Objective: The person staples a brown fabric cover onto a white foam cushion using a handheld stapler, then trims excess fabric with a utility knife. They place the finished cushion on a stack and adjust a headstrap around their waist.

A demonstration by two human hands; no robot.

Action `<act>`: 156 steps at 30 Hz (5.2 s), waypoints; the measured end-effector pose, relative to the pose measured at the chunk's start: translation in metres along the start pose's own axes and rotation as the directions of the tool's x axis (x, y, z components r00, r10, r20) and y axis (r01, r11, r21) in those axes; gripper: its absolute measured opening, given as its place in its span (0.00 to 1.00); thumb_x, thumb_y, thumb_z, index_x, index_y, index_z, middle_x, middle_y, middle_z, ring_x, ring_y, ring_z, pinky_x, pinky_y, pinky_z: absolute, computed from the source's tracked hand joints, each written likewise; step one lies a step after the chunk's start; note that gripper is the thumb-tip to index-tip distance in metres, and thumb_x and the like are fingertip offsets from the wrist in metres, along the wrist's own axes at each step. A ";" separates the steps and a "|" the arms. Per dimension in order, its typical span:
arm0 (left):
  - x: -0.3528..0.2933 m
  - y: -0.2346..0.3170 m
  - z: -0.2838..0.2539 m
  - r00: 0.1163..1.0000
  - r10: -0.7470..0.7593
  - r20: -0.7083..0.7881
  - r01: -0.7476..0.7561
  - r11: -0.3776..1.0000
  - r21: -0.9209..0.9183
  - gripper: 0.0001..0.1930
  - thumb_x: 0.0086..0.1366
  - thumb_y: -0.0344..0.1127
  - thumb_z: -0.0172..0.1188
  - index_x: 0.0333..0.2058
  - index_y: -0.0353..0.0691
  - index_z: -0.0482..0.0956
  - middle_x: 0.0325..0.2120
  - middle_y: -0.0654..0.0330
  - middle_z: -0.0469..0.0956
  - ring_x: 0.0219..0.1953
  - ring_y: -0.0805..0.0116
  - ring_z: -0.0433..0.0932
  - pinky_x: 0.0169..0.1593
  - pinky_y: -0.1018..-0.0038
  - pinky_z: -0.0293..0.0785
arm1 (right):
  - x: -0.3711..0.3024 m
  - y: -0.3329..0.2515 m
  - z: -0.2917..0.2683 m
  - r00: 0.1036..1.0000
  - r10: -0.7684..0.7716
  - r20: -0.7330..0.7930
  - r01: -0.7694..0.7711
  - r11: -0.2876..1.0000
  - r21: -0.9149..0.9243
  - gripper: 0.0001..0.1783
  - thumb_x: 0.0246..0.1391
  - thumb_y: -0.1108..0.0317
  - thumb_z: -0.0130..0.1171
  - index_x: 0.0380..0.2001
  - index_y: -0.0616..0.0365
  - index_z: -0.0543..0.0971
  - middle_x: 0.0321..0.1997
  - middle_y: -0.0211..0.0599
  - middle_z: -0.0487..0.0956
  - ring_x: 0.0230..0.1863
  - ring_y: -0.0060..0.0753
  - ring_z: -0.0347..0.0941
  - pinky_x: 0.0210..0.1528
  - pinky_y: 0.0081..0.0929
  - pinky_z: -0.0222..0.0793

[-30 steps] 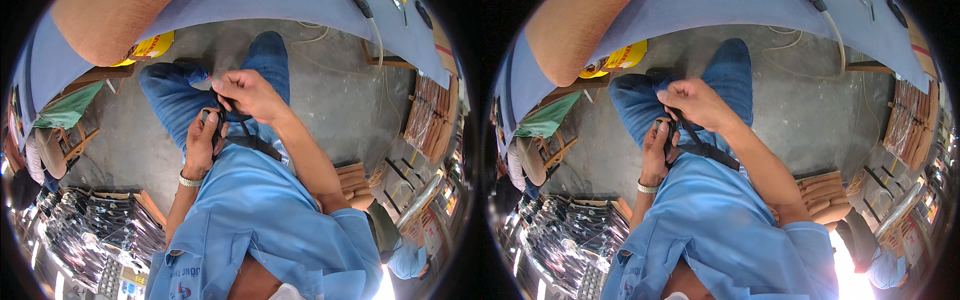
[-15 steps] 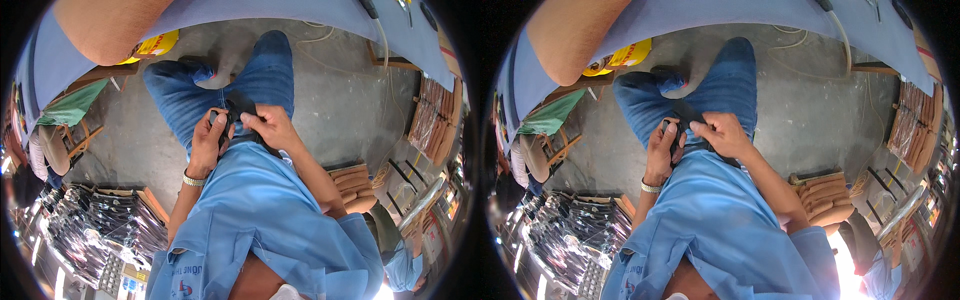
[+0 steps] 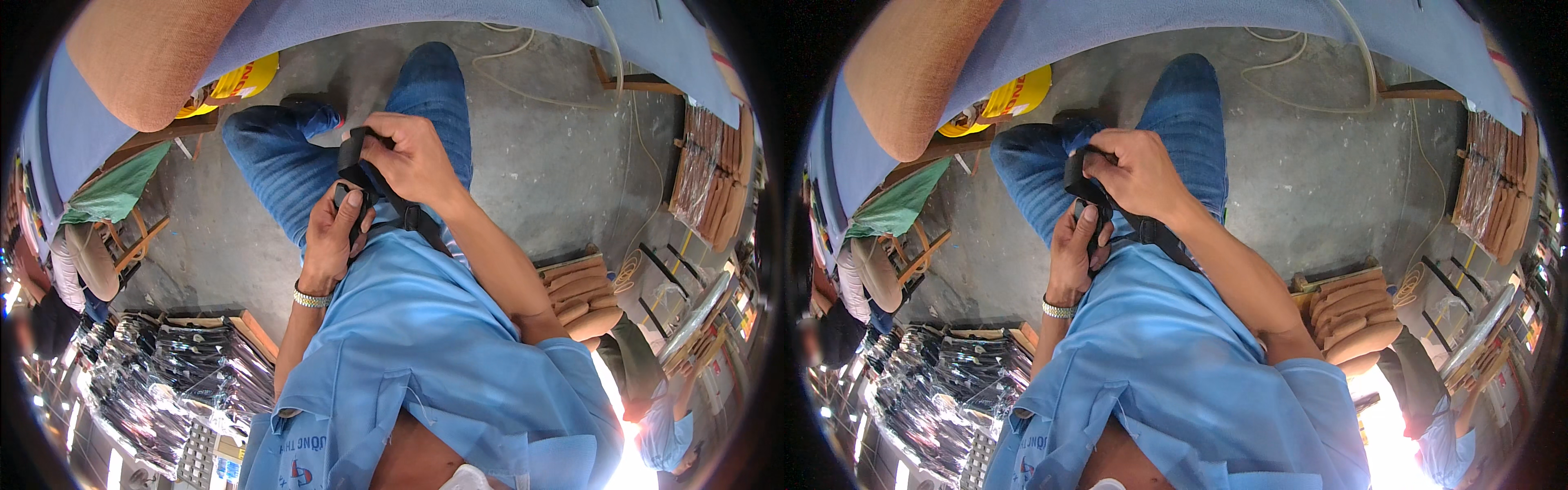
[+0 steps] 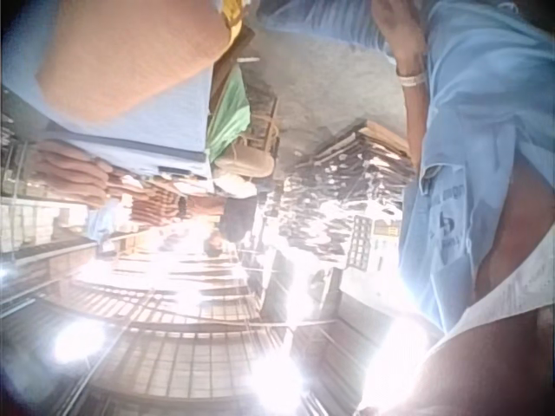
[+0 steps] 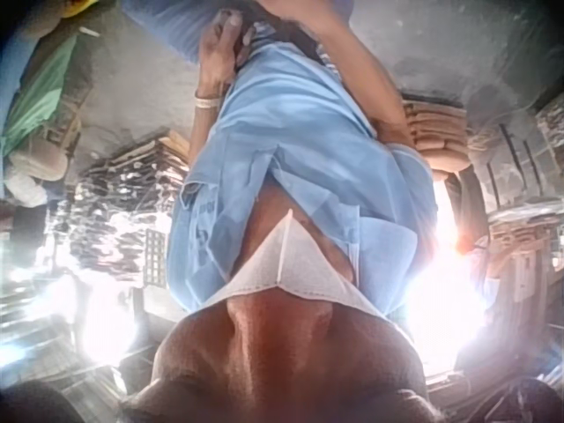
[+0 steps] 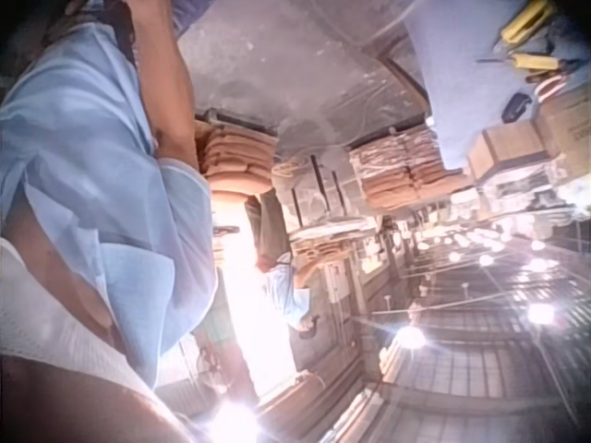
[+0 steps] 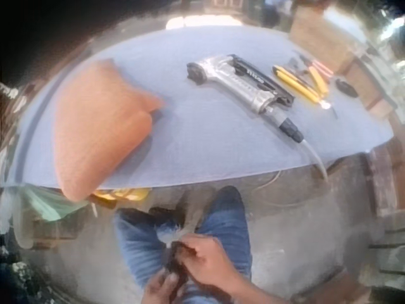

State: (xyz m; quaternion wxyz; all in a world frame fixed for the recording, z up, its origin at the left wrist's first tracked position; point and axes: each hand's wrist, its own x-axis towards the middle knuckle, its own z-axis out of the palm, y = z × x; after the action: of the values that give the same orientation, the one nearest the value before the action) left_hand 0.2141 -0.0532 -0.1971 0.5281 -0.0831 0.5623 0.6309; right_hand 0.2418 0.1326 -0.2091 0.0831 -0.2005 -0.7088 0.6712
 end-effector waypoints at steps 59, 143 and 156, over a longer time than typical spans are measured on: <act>0.013 0.023 -0.015 0.969 0.115 -0.217 -0.094 0.990 0.105 0.10 0.71 0.38 0.68 0.40 0.36 0.81 0.25 0.66 0.79 0.16 0.87 0.63 0.17 0.83 0.56 | -0.075 0.018 0.002 0.890 0.366 0.272 -0.448 0.814 0.370 0.10 0.71 0.63 0.59 0.36 0.56 0.73 0.18 0.21 0.69 0.15 0.10 0.57 0.18 0.18 0.49; 0.009 0.000 0.013 0.934 0.313 0.171 -0.357 0.821 0.446 0.17 0.69 0.23 0.64 0.56 0.29 0.80 0.45 0.51 0.87 0.49 0.68 0.84 0.55 0.74 0.78 | 0.048 0.024 0.008 0.931 0.289 0.224 -0.339 0.912 0.230 0.17 0.64 0.56 0.66 0.32 0.61 0.87 0.16 0.29 0.76 0.15 0.18 0.68 0.18 0.22 0.60; 0.020 -0.013 0.015 0.936 0.351 0.019 -0.314 0.814 0.489 0.11 0.67 0.28 0.68 0.46 0.29 0.85 0.40 0.56 0.88 0.41 0.75 0.83 0.48 0.76 0.78 | -0.106 0.023 -0.038 0.998 0.053 -0.017 -0.054 0.995 -0.080 0.17 0.53 0.66 0.76 0.44 0.57 0.82 0.39 0.33 0.83 0.33 0.25 0.79 0.35 0.24 0.76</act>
State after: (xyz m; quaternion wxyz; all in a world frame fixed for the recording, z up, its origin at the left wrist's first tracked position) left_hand 0.2229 -0.0320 -0.2139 0.3928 0.1285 0.7265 0.5489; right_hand 0.3564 0.1258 -0.2128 0.0622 -0.2276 -0.7289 0.6427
